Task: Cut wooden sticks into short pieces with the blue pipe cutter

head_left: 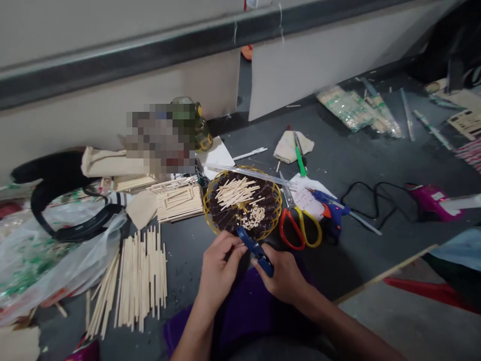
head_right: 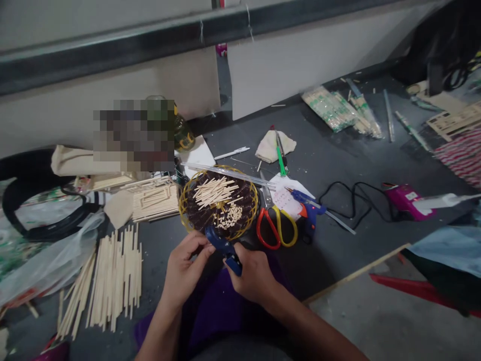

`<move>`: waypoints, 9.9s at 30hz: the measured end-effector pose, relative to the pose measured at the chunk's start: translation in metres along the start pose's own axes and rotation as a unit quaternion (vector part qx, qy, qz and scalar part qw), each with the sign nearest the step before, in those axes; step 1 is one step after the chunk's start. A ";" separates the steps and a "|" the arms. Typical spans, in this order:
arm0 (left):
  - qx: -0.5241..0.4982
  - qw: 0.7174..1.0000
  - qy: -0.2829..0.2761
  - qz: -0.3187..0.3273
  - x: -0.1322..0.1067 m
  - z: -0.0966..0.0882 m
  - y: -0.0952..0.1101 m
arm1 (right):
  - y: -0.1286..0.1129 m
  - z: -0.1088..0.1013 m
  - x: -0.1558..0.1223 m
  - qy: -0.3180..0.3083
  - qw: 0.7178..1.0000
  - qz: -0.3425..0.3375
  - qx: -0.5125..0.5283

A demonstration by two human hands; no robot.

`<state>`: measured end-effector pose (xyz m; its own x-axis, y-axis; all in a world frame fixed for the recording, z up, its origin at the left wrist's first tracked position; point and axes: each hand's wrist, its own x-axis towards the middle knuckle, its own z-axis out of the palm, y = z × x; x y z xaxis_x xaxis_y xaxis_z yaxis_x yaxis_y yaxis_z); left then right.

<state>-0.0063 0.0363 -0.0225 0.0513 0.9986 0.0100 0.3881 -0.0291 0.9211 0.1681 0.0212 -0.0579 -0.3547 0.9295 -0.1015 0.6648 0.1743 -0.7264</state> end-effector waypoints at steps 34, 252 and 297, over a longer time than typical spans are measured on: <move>-0.238 0.970 0.004 -0.052 -0.011 -0.001 0.006 | -0.015 -0.007 -0.021 0.117 0.988 -0.078 -0.071; -0.478 0.871 0.012 -0.109 0.002 0.011 -0.013 | -0.026 -0.040 -0.027 -0.249 0.830 0.124 0.484; -0.266 0.887 -0.362 0.107 -0.006 -0.012 -0.021 | -0.020 -0.012 -0.038 -0.019 0.962 -0.260 0.076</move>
<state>-0.0263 0.0312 -0.0373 0.7237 0.6772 0.1328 -0.1822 0.0019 0.9833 0.1763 -0.0135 -0.0314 -0.6394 0.7161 0.2801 0.2881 0.5608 -0.7762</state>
